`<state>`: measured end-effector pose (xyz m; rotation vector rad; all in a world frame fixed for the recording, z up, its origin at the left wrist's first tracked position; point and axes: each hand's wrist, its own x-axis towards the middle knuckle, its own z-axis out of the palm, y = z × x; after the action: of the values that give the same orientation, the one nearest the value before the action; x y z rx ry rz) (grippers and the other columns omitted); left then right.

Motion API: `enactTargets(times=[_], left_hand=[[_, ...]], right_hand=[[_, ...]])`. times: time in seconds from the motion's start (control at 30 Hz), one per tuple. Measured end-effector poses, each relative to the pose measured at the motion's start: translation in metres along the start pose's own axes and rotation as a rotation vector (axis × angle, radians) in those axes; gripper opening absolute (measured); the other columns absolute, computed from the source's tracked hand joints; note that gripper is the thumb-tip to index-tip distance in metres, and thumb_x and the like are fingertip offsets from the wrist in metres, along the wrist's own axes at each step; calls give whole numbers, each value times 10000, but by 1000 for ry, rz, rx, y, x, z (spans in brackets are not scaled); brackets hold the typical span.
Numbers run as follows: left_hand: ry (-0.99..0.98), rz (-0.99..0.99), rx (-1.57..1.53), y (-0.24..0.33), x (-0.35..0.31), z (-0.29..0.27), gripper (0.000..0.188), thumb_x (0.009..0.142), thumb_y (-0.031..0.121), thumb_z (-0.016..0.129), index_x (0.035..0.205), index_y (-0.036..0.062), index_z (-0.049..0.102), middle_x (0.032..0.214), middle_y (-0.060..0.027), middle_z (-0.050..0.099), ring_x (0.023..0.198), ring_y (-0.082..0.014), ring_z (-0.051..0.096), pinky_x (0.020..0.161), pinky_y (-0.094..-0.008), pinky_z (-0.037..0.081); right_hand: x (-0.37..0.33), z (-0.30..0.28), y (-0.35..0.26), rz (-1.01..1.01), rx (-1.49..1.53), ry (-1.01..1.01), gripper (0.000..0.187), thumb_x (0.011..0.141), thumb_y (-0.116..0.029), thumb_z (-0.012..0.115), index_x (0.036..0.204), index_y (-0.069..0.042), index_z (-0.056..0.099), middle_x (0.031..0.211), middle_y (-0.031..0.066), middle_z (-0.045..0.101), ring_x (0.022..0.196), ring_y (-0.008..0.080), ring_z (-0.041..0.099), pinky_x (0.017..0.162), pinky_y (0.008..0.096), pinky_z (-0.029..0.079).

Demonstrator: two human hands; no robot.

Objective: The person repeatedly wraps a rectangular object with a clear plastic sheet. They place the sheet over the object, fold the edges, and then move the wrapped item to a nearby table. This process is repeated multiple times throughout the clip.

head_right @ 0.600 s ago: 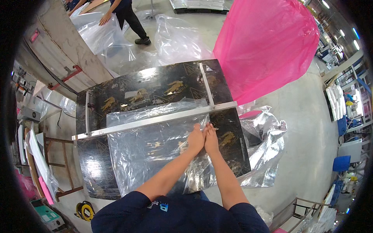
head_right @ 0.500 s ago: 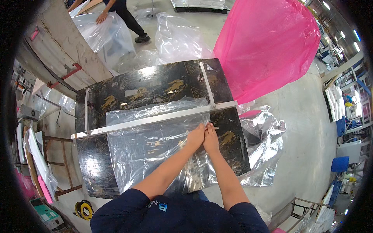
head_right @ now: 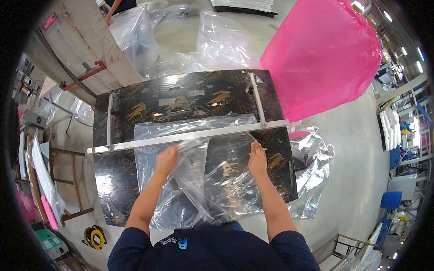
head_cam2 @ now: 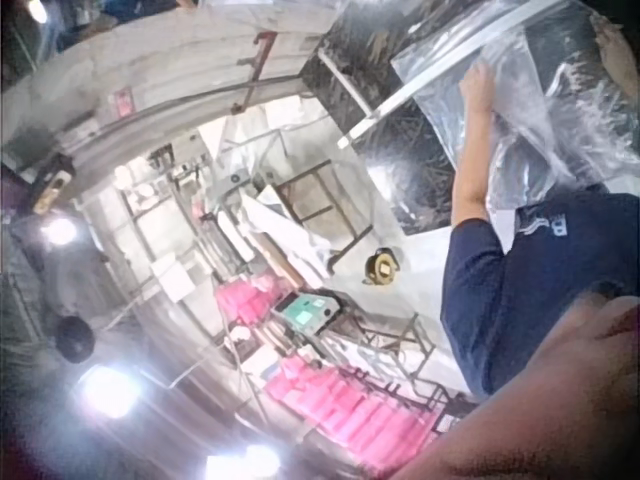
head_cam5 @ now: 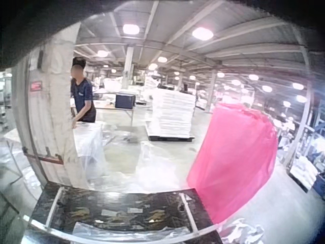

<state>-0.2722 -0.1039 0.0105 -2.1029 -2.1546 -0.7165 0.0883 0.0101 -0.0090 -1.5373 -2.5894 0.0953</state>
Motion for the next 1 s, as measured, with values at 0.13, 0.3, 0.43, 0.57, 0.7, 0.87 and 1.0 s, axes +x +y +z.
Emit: enactTargets(times=[0.13, 0.3, 0.43, 0.57, 0.7, 0.87, 1.0], left_hand=[[79, -338, 164, -105, -49, -72, 80, 826, 147, 496, 825, 75, 528, 678, -127, 554, 569, -292, 557, 487, -404, 429], [267, -807, 516, -272, -156, -217, 232, 894, 253, 418, 947, 65, 544, 746, -180, 596, 675, -321, 586, 542, -404, 451], [529, -749, 1066, -346, -269, -379, 278, 901, 233, 360, 964, 2, 503, 758, -207, 603, 724, -379, 587, 597, -463, 454], [507, -1161, 908, -349, -217, -425, 226, 896, 215, 393, 870, 3, 465, 784, -227, 592, 734, -409, 567, 600, -488, 433], [738, -867, 611, -299, -167, -405, 248, 911, 230, 386, 886, 5, 488, 841, -207, 582, 770, -406, 548, 644, -435, 439], [655, -765, -827, -171, -189, -244, 148, 876, 121, 446, 911, 15, 543, 873, -51, 556, 847, -148, 523, 762, -295, 422], [82, -854, -539, -12, -172, -105, 53, 757, 60, 553, 808, 49, 557, 774, -125, 600, 746, -278, 592, 648, -343, 454]], right_hand=[[-2, -5, -2, 30, -7, -45, 465, 856, -142, 399, 1292, -6, 311, 1345, 161, 297, 1230, 309, 300, 1020, 413, 228], [-6, -10, -1, -1, -64, -41, 482, 831, -127, 434, 1283, -1, 321, 1329, 169, 315, 1233, 296, 302, 1023, 433, 218], [9, -3, -3, -50, -31, -39, 490, 828, -124, 449, 1283, 1, 320, 1334, 168, 311, 1238, 293, 296, 1029, 430, 207], [-7, 3, -4, -9, -139, 38, 462, 809, -122, 475, 1246, -12, 373, 1288, 153, 365, 1183, 291, 357, 997, 425, 246], [39, -54, -56, -73, -25, -84, 280, 752, -123, 533, 1020, -41, 544, 1014, 125, 532, 947, 294, 506, 850, 447, 339], [174, -55, -121, -120, 496, 153, 103, 714, -70, 573, 813, -42, 569, 865, 124, 539, 817, 315, 533, 707, 386, 428], [218, -5, -107, -170, 198, -422, 56, 701, -67, 576, 742, -29, 575, 741, 124, 543, 712, 289, 558, 642, 332, 452]])
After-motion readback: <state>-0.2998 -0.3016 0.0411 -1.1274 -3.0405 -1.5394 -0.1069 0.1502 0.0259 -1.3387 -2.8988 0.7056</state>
